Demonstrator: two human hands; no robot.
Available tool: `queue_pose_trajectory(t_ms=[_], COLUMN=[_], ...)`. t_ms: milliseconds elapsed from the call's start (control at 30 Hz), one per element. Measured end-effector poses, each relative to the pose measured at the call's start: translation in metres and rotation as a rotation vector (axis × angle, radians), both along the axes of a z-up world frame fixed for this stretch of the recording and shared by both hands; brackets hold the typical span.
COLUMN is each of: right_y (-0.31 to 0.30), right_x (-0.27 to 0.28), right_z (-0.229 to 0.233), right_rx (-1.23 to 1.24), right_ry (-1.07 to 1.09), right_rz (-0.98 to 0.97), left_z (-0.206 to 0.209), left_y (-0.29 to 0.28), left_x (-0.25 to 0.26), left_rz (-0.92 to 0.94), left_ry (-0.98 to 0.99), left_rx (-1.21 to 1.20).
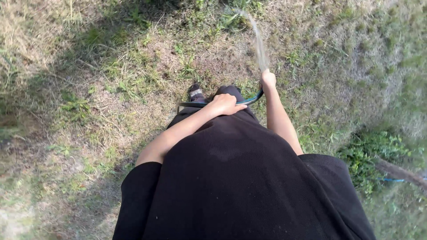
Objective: The person walks across a grassy yard holding a garden hose and sprays water onto the ground, moving between spots near tree trunks and low vegetation. They occasionally reposition the hose and redirect the water stream to different areas of the yard.
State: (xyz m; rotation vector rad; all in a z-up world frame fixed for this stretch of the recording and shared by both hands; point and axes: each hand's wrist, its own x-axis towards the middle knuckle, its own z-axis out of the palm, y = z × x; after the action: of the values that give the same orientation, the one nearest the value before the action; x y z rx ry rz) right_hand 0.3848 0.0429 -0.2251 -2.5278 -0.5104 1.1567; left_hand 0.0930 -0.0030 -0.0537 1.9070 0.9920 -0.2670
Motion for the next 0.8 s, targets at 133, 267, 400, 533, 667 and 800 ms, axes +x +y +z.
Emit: queue_pose_trajectory(t_ms=[133,267,400,533,667,800], right_y=[-0.006,-0.005,0.002,0.012,0.032,0.039], right_x=[-0.001,0.001,-0.005,-0.011,-0.026,-0.033], right_z=[0.031,0.040,0.051,0.048,0.061,0.059], right_rx=[0.076,0.197,0.262,0.325,0.308,0.322], right_ry=[0.060,0.050,0.057,0.099,0.126,0.140], right_rz=[-0.177,-0.232,-0.219,-0.185,-0.189,-0.191], left_z=[0.004,0.004,0.003,0.004,0.005,0.005], left_y=[0.002,0.004,0.007,0.012,0.018,0.018], left_x=[0.002,-0.002,-0.007,-0.013,-0.019,-0.025], left_rz=[-0.046,-0.056,-0.035,-0.020,0.003,0.040], left_ry=[-0.017,-0.037,-0.058,-0.051,-0.044,-0.037], left_rx=[0.012,0.032,0.056,0.060,0.048,0.078])
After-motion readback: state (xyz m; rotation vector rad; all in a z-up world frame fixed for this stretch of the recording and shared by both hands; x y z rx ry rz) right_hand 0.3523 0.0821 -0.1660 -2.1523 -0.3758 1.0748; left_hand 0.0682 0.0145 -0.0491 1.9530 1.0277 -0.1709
